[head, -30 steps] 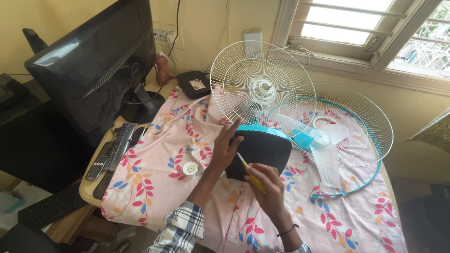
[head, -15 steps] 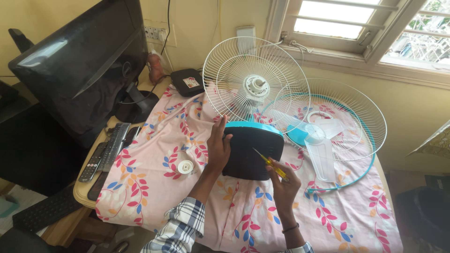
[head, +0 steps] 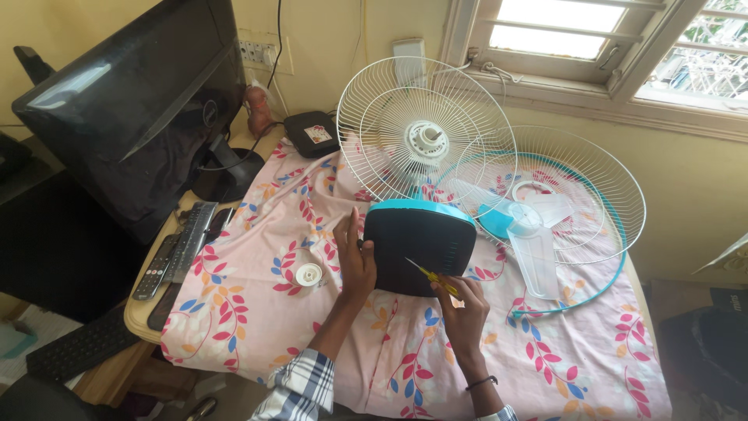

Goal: The person disassembles a table fan by removing the front grille, unscrewing the central hub nut, and detaching the fan blades. They then use a screwdriver to remove screws from the fan's motor housing.

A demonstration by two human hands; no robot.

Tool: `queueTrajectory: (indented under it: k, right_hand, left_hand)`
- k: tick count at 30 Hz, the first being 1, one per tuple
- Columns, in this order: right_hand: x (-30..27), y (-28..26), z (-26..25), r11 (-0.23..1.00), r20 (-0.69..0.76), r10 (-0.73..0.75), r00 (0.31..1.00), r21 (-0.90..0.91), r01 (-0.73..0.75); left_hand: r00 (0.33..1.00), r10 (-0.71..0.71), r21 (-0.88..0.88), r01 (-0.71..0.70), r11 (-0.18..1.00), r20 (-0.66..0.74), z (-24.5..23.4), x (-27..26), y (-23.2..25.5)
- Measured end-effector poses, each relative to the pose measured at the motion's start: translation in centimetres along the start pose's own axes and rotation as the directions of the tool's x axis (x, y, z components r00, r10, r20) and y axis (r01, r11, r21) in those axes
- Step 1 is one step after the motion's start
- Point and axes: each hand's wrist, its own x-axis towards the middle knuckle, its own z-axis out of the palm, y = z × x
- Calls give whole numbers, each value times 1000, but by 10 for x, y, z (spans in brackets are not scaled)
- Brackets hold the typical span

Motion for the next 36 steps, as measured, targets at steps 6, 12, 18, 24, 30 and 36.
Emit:
queueTrajectory:
  k: [6, 12, 18, 24, 30, 36]
  right_hand:
    - [-15, 26, -16, 1000, -107, -24, 994, -14, 22]
    - [-6, 51, -38, 944, -254, 320, 913, 10, -329]
    - [3, 67, -28, 829, -13, 267, 964, -506, -236]
    - [6, 68, -23, 797, 68, 239, 969, -583, -156]
    - [-4, 16, -17, 854, -84, 121, 989, -499, -147]
    - [-24, -52, 29, 991, 149, -128, 980, -8, 131]
  left_hand:
    - [951, -301, -11, 302, 953, 70, -18, -37, -3]
    - [927, -358, -91, 369, 925, 115, -25, -51, -5]
    - [851, -482, -71, 505, 860, 208, -25, -57, -12]
    - [749, -535, -507, 661, 553, 392, -23, -57, -33]
    - [501, -613, -569, 816, 100, 611, -44, -47, -38]
    - [403, -563, -603, 765, -225, 722, -40, -46, -44]
